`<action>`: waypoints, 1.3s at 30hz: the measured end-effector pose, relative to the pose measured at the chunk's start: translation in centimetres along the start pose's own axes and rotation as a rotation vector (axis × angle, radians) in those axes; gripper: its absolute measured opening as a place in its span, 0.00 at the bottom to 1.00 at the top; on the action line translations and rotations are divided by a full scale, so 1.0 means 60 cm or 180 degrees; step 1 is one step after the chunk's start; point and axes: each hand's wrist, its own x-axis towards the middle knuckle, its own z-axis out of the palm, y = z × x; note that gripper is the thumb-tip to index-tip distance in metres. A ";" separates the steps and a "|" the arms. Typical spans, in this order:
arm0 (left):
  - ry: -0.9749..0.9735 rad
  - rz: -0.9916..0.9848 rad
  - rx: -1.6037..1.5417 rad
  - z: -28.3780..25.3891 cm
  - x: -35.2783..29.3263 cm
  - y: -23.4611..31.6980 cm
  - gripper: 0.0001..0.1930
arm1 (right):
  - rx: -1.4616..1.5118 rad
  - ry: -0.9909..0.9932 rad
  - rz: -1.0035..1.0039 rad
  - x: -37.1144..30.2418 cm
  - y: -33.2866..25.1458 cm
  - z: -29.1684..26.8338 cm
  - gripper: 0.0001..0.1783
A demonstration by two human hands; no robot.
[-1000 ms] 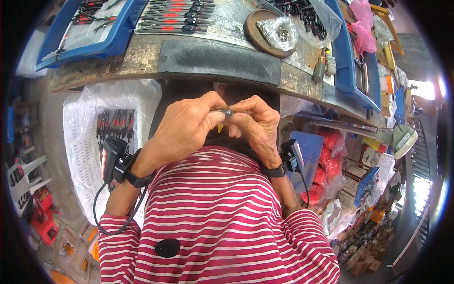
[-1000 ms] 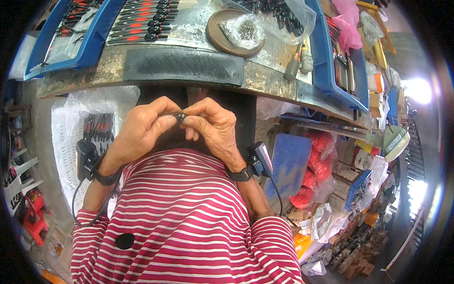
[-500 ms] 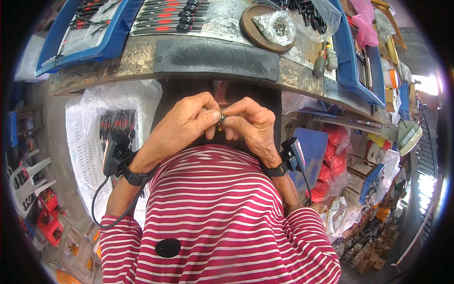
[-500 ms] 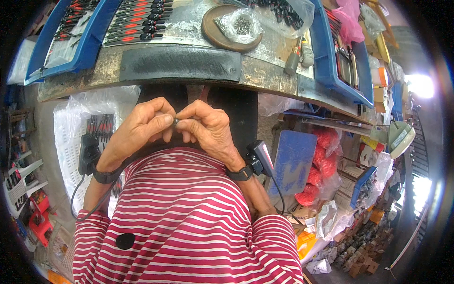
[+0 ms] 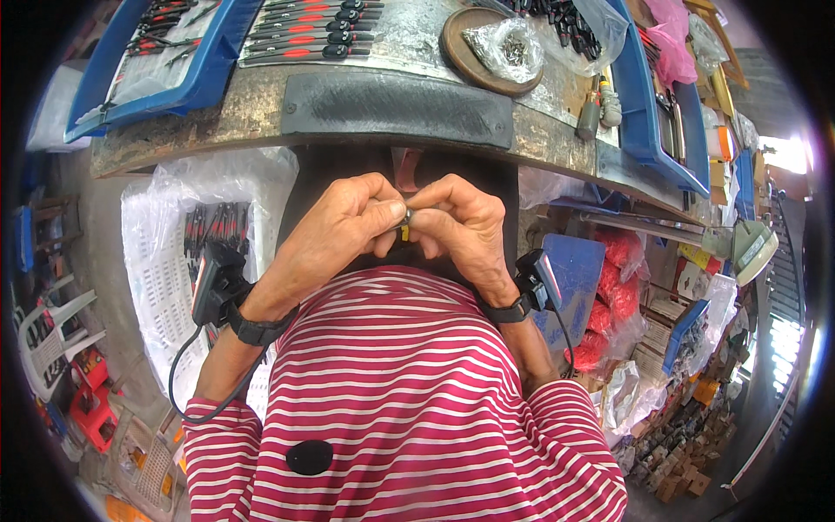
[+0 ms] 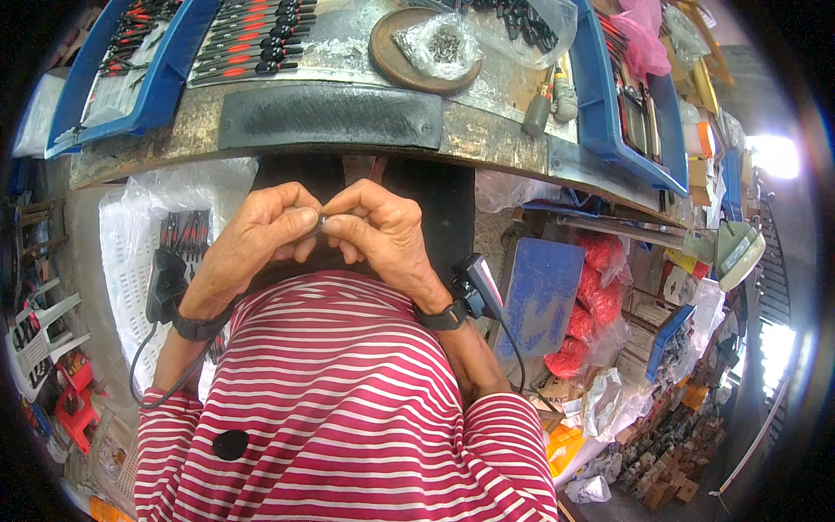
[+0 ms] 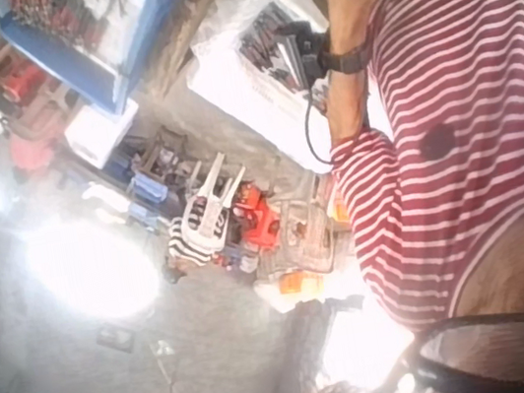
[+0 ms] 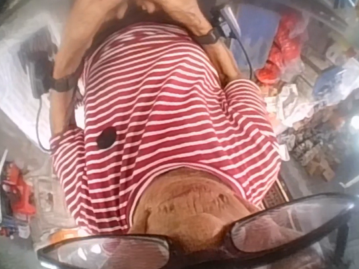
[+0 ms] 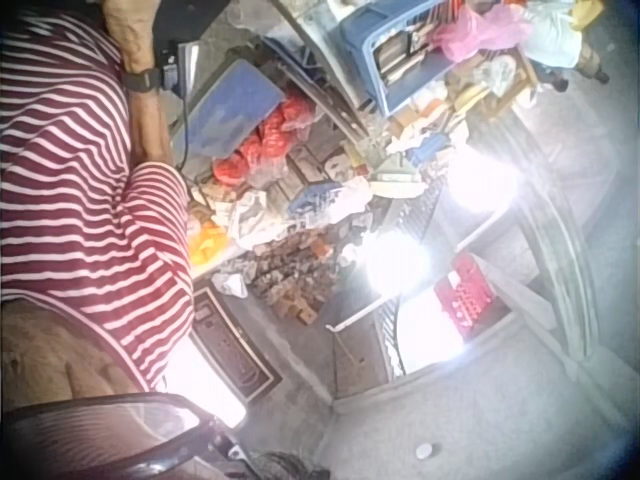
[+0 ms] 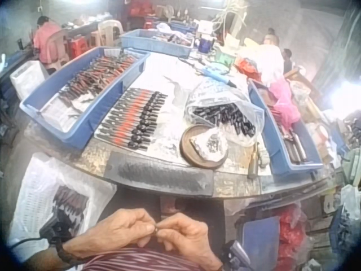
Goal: The person assembles small keychains by inserting metal pins into black plastic casings. They repeatedly pick up a casing, insert a pin, and place the finished unit into a blue tray. The process is repeated for several units throughout the clip.
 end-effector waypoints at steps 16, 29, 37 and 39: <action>-0.0311 -0.0204 -0.0722 -0.002 0.004 -0.010 0.12 | 0.0025 0.0039 -0.0154 0.001 0.013 -0.005 0.06; -0.0169 -0.0223 -0.0796 0.000 0.008 -0.008 0.12 | 0.0083 -0.0008 -0.0068 0.009 0.016 -0.011 0.05; 0.0078 0.0204 -0.0585 0.016 0.027 -0.006 0.08 | 0.0112 0.0084 -0.0115 0.021 -0.002 -0.025 0.06; 0.0028 0.0193 -0.0651 0.018 0.033 0.001 0.07 | 0.0173 0.0065 -0.0137 0.028 -0.009 -0.032 0.07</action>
